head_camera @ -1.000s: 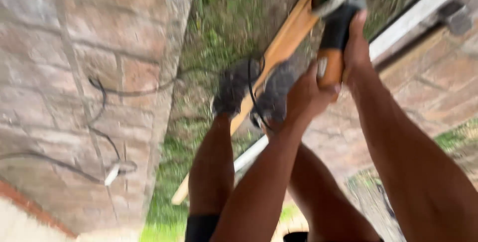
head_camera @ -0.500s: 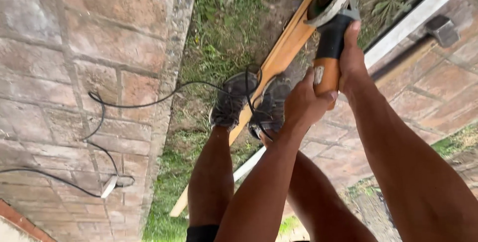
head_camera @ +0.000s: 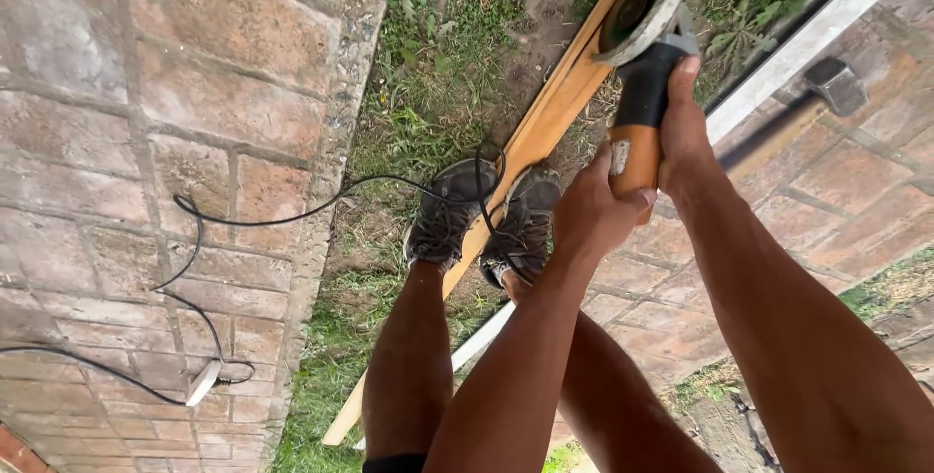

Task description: The person uses an angle grinder to smooth the surface of a long wooden plank placed on the ground. The person kneels and moves the grinder along the length of the wood, generating sawdust.

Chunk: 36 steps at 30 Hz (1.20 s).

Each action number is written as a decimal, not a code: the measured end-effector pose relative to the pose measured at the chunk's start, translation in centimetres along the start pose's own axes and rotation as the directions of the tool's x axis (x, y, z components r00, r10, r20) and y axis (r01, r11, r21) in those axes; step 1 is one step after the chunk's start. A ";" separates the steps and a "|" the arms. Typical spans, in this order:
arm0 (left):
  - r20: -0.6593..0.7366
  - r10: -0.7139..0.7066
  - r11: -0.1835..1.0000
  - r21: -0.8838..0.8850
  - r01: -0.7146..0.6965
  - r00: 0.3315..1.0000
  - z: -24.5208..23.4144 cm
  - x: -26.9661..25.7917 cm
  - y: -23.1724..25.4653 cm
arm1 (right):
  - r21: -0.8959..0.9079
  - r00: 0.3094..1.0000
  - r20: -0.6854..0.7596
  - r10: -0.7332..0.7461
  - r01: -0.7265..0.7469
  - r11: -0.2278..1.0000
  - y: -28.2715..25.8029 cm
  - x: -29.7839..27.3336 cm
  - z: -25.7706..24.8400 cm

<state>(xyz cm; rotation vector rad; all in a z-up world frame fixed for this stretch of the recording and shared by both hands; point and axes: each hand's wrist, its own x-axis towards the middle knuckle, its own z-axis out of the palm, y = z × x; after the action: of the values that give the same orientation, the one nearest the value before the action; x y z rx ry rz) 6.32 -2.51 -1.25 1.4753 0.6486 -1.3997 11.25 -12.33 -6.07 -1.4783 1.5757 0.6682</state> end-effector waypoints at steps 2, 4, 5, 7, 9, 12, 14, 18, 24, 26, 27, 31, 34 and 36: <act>-0.005 0.014 1.000 -0.025 -0.014 1.000 0.5 -0.9 0.4 | -0.058 1.000 0.009 0.003 -0.003 0.998 -1.3 -1.8 -0.6; 0.003 0.039 0.998 -0.043 -0.039 0.999 0.6 -3.1 1.2 | -0.107 1.000 0.003 0.003 -0.003 0.994 -2.3 -4.4 -1.6; 0.018 0.053 0.997 -0.051 -0.052 0.998 0.2 -4.9 1.6 | -0.125 1.000 -0.008 0.016 -0.016 0.992 -2.6 -5.9 -1.8; 0.025 0.072 0.996 -0.055 -0.071 0.997 0.0 -8.7 1.6 | -0.138 1.000 -0.011 0.022 -0.023 0.990 -1.1 -7.7 -3.1; -0.011 0.097 0.991 -0.087 -0.098 0.995 0.2 -12.3 1.0 | -0.018 0.998 -0.012 -0.057 0.057 0.998 1.7 -7.7 -4.9; 0.043 0.022 1.000 -0.008 -0.022 0.999 0.4 -17.3 -0.8 | 0.105 1.000 -0.007 0.010 -0.009 0.994 5.1 -11.1 -6.4; 0.035 0.007 1.000 0.005 -0.007 0.999 1.0 -21.0 -2.2 | 0.094 1.000 0.006 0.013 -0.014 0.995 8.0 -13.4 -8.5; 0.086 -0.095 0.995 -0.019 0.097 0.992 0.6 -28.2 -4.2 | 0.169 1.000 -0.004 0.031 -0.029 0.985 12.0 -19.3 -11.2; 0.161 -0.115 0.993 0.047 0.108 0.980 0.3 -36.2 -2.1 | 0.278 0.998 0.036 0.059 -0.067 0.958 12.8 -28.2 -13.5; 0.132 -0.099 0.992 0.088 0.088 0.986 1.5 -36.5 -4.3 | 0.348 0.997 0.039 0.060 -0.070 0.935 13.3 -29.6 -14.1; 0.097 -0.096 0.990 0.110 0.085 0.991 2.0 -36.4 -5.5 | 0.397 0.996 0.053 0.068 -0.084 0.914 13.6 -30.0 -14.2; 0.050 -0.108 0.930 0.357 0.083 0.993 3.0 -38.9 -4.8 | 0.490 0.995 0.066 0.080 -0.102 0.866 14.8 -31.7 -15.7; 0.039 -0.071 0.859 0.510 0.042 0.997 5.4 -39.9 -6.6 | 0.570 0.988 0.154 0.018 -0.104 0.815 17.5 -31.4 -17.6; 0.024 0.019 0.849 0.528 -0.029 1.000 7.1 -40.3 -8.7 | 0.590 0.977 0.209 -0.034 -0.098 0.801 19.9 -31.1 -18.7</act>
<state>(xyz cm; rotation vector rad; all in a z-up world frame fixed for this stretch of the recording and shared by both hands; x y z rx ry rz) -12.40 3.93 35.63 1.8854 0.2285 -1.6525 -14.20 -8.80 26.35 -0.8744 1.4637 0.2796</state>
